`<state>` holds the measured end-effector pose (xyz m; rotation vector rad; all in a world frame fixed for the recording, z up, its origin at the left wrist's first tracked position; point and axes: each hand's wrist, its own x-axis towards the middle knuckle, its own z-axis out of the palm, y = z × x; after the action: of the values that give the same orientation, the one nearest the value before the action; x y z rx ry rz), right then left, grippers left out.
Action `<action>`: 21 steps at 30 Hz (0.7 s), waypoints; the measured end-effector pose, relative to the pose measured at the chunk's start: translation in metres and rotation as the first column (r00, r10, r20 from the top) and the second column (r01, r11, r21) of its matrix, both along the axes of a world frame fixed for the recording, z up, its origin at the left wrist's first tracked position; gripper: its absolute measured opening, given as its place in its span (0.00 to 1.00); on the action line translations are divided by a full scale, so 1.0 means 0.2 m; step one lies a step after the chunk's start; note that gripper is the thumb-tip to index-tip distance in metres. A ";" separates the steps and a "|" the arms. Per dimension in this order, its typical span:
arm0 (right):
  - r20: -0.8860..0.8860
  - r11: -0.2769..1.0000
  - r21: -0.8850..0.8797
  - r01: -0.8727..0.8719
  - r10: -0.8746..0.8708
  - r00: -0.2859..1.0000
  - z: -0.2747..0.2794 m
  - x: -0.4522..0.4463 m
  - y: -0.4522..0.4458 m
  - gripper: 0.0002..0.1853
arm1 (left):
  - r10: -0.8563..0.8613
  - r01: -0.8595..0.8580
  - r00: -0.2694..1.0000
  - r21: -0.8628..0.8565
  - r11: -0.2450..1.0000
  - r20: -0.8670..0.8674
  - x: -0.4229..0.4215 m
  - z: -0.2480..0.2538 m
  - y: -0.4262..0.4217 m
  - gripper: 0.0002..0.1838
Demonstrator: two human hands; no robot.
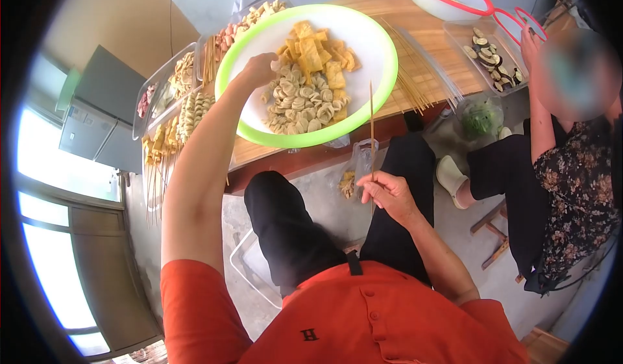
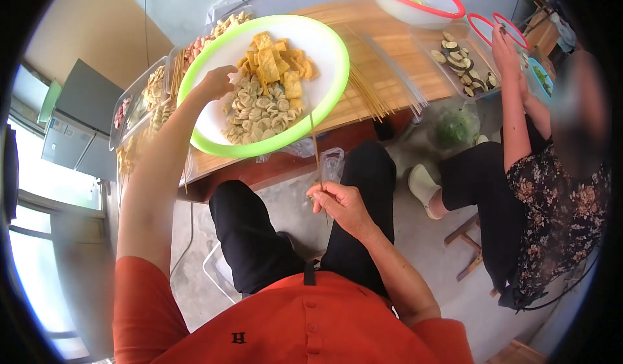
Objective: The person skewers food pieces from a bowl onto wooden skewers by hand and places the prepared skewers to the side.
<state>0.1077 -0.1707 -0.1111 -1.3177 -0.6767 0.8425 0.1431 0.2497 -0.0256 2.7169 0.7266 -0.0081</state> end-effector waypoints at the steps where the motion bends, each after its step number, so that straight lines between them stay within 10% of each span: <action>1: 0.048 1.000 0.002 0.001 -0.002 0.999 0.00 0.00 0.00 0.09 | -0.047 0.048 0.999 0.053 0.997 -0.008 0.01 -0.02 0.01 0.29; 11: 0.112 0.999 -0.051 0.011 -0.005 0.994 0.01 0.01 0.00 0.09 | 0.129 -0.132 0.991 -0.066 0.989 -0.038 0.06 -0.18 0.07 0.35; 21: 0.126 0.997 -0.066 0.027 -0.018 0.992 0.02 -0.01 0.00 0.09 | 0.238 -0.230 0.971 -0.408 0.884 -0.033 -0.01 -0.02 0.08 0.19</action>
<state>0.1053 -0.1706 -0.1069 -1.4461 -0.7356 0.7747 0.1411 0.2659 -0.0294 2.2158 0.9280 -0.0717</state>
